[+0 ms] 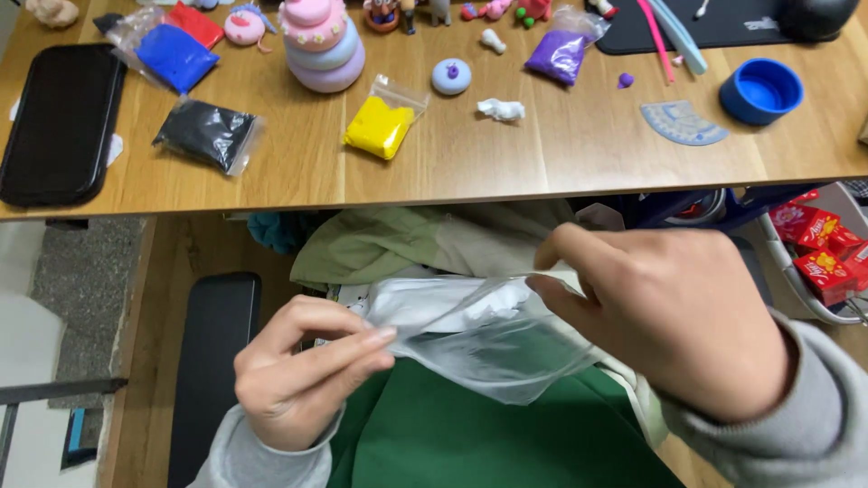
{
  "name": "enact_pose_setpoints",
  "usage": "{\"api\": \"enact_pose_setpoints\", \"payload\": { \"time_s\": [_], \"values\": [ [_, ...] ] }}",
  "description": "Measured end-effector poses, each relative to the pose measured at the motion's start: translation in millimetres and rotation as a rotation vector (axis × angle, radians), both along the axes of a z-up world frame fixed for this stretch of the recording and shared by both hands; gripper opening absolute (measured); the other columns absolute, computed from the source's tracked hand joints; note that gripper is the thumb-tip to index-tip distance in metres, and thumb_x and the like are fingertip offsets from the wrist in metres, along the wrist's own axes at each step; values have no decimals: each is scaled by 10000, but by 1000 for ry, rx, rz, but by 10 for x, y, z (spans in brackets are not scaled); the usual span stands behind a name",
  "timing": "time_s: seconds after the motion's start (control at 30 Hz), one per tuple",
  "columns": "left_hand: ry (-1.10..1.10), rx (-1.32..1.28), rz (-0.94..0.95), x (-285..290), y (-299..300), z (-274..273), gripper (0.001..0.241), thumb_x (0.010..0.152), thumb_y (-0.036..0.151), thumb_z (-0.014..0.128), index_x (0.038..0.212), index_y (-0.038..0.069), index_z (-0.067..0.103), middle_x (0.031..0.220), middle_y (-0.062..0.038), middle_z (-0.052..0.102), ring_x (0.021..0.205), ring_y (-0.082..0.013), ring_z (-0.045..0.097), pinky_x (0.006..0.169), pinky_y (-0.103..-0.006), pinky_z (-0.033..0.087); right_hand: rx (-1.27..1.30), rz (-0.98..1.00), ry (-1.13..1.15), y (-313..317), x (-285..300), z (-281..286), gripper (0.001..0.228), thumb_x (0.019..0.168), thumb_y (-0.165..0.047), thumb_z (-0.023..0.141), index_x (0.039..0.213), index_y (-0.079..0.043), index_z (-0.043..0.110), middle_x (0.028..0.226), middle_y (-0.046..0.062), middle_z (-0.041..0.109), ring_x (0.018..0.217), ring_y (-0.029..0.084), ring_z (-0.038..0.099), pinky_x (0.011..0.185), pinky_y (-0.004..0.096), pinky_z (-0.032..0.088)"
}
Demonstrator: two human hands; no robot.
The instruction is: Molding and assembling small clay figurines on a desk
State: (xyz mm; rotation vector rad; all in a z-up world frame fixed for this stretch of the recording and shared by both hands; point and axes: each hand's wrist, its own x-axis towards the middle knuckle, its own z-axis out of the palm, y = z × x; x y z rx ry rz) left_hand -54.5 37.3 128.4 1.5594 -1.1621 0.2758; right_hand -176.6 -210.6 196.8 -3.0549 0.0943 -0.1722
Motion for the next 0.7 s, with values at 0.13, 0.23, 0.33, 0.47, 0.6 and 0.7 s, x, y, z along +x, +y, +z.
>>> {"api": "enact_pose_setpoints", "payload": {
  "time_s": [0.13,0.23,0.33,0.47,0.6,0.7],
  "values": [
    [-57,-33,-38,-24,-30,5,181,803,112,742,964,39,705,847,-96,666,723,-194,635,651,-253,535,-49,113,-46,246,-191,-120,140,866,-302,619,838,-220,508,546,-61,545,465,188,570,388,393,373],
    [-95,-19,-90,-52,-41,26,211,810,135,761,997,59,703,866,-87,664,725,-183,632,672,-264,545,-49,248,162,406,-143,-484,47,832,-186,568,834,-200,523,643,-16,588,538,231,605,385,423,449],
    [-128,-16,-146,-108,-97,49,209,822,146,768,1004,69,701,860,-77,653,696,-176,610,665,-266,525,-235,183,190,382,21,-1147,34,826,-195,584,856,-181,578,681,-4,633,563,230,646,364,421,483],
    [-142,-12,-178,-118,-184,79,168,860,150,737,1010,81,704,829,-47,641,645,-164,551,623,-254,471,-375,5,560,474,294,-1531,283,894,-331,513,1086,-129,557,825,6,662,696,257,699,388,470,495],
    [-148,-7,-198,-80,-253,68,141,876,147,711,995,71,709,809,-50,619,653,-167,549,563,-236,471,-721,278,75,333,112,-2006,156,894,-147,462,821,-154,600,727,27,564,557,181,534,399,327,339],
    [-66,-3,-175,-13,-259,-38,156,828,147,759,966,83,722,825,-42,643,657,-162,590,614,-270,451,-551,480,96,193,190,-2242,142,907,-236,509,851,-216,637,795,40,611,670,262,605,502,455,486]
  ]
}}
